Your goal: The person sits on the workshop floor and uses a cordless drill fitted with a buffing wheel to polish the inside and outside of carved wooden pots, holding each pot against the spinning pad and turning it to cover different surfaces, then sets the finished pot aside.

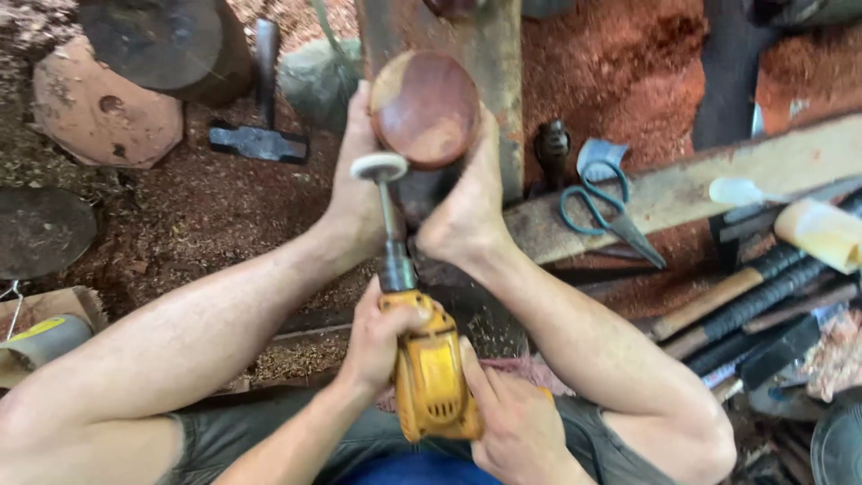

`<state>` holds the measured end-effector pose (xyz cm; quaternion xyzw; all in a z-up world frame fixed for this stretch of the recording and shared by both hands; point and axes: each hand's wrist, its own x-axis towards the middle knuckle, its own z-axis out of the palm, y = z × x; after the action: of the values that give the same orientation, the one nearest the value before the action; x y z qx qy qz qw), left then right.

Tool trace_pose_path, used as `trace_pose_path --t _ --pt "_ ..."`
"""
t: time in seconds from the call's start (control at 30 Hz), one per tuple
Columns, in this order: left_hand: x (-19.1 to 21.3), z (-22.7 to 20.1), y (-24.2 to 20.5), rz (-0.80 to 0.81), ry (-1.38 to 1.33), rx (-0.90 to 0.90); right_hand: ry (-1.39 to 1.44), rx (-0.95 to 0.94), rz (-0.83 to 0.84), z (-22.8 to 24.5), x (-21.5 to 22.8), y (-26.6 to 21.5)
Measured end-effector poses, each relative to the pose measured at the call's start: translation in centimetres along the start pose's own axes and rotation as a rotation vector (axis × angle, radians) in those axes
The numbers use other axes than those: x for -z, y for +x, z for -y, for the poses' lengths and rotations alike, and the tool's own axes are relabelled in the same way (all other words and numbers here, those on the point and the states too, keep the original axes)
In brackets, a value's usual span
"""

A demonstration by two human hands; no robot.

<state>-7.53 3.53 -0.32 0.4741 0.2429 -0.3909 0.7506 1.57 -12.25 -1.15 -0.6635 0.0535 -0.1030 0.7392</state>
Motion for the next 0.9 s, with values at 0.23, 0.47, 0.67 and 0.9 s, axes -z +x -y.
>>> trace_pose_path --t 0.23,0.47,0.67,0.9 --pt "-2.3 -1.1 5.4 0.131 -0.058 -0.186 0.481 -0.386 -0.203 -1.6 0.6 0.9" --pt "-0.4 -3.1 8.9 0.148 -0.007 -0.189 0.206 -0.128 -0.128 -1.6 0.1 0.5" --pt "0.9 -3.6 8.3 0.181 0.074 -0.155 0.142 -0.117 -0.126 0.0 -0.9 0.8" --pt "0.6 -5.6 5.4 0.128 0.020 -0.127 0.537 -0.291 -0.216 0.4 -1.4 1.4"
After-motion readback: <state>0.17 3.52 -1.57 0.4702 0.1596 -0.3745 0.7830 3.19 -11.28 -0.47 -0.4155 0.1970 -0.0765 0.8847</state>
